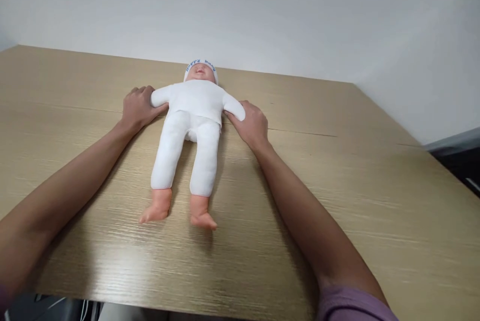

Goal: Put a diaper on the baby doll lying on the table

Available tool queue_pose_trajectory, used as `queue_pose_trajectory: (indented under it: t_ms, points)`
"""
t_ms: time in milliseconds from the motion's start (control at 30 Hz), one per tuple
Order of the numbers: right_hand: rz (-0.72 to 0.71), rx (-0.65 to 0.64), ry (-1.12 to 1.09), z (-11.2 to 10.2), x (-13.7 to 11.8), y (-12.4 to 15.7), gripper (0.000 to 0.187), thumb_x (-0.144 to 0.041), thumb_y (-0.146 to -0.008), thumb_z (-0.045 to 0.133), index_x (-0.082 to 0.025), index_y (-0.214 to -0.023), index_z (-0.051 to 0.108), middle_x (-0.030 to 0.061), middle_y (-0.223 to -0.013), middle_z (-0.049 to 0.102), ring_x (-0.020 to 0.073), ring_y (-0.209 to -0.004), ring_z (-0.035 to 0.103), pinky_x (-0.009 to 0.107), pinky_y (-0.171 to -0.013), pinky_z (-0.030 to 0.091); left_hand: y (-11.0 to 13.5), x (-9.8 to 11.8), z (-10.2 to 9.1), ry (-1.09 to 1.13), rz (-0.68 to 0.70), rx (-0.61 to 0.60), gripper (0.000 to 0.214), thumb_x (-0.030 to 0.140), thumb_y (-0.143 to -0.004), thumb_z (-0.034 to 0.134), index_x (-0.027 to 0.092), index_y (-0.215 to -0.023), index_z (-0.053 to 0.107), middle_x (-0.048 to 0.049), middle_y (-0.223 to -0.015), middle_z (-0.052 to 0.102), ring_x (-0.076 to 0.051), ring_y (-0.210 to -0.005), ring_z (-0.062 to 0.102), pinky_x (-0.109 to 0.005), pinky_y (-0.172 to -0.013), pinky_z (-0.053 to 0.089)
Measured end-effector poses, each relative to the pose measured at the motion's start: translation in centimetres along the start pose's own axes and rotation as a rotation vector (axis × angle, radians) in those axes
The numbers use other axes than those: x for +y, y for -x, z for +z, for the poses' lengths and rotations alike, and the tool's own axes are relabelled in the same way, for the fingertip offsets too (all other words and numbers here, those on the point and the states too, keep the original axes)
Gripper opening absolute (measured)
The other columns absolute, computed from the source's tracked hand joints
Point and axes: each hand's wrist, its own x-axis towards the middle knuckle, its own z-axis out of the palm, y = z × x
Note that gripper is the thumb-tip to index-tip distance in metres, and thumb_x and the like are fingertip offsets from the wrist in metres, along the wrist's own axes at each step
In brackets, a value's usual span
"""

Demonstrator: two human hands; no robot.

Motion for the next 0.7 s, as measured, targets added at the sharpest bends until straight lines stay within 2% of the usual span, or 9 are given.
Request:
queue_pose_trajectory:
  t_ms: [133,233,333,500,600,700]
  points:
    - [-0.003,0.012,0.113,-0.2,-0.1,0.9,0.074,-0.079,-0.113,0.047,-0.015,-0.142,0.07,0.0232,-0.132,0.077,0.0413,-0.122,0.067,0.054,-0.107,0.051,0.9,-1.1,-0.3,0.043,0.087,0.015,0.082,0.085,-0.102,0.059,0.016,-0.147,0.066,-0.0239,-0.144,0.07,-0.048,-0.14,0.058,-0.058,-0.12,0.039]
    - [0.018,-0.007,0.162,-0.5,-0.3,1.9,0.071,-0.072,-0.116,0.042,-0.014,-0.15,0.064,0.0251,-0.138,0.073,0.0422,-0.128,0.062,0.055,-0.109,0.048,1.9,-2.5,-0.8,0.075,0.135,0.014,0.081,0.081,-0.105,0.06,0.018,-0.154,0.064,-0.0232,-0.149,0.068,-0.047,-0.141,0.057,-0.057,-0.121,0.04]
    - [0.036,-0.039,0.184,-0.7,-0.5,2.1,0.068,-0.067,-0.118,0.04,-0.014,-0.154,0.063,0.025,-0.138,0.072,0.0418,-0.127,0.061,0.054,-0.11,0.046,2.2,-3.4,-1.0,0.091,0.123,-0.007,0.076,0.077,-0.106,0.062,0.018,-0.154,0.065,-0.0223,-0.148,0.069,-0.045,-0.139,0.057,-0.055,-0.119,0.042]
    - [0.077,-0.023,0.233,-0.8,-1.0,2.4,0.063,-0.058,-0.117,0.051,-0.02,-0.165,0.061,0.0222,-0.14,0.07,0.0407,-0.131,0.058,0.057,-0.119,0.042,2.4,-3.3,-1.1,0.093,0.077,-0.025,0.07,0.069,-0.105,0.067,0.021,-0.155,0.065,-0.0213,-0.148,0.071,-0.045,-0.14,0.056,-0.057,-0.119,0.042]
    - [0.104,-0.017,0.259,-1.1,-1.2,3.4,0.065,-0.051,-0.116,0.053,-0.016,-0.171,0.054,0.0239,-0.146,0.067,0.0401,-0.136,0.055,0.058,-0.123,0.04,3.2,-3.4,-1.6,0.103,0.06,-0.022,0.072,0.065,-0.102,0.069,0.02,-0.158,0.062,-0.022,-0.151,0.069,-0.046,-0.141,0.055,-0.059,-0.12,0.042]
    - [0.138,0.017,0.247,-1.5,-1.0,4.6,0.063,-0.046,-0.113,0.055,-0.012,-0.166,0.057,0.0264,-0.146,0.067,0.0412,-0.136,0.055,0.06,-0.124,0.04,4.1,-4.2,-2.1,0.12,0.07,0.011,0.075,0.058,-0.099,0.07,0.018,-0.161,0.058,-0.0226,-0.159,0.064,-0.047,-0.144,0.053,-0.059,-0.122,0.041]
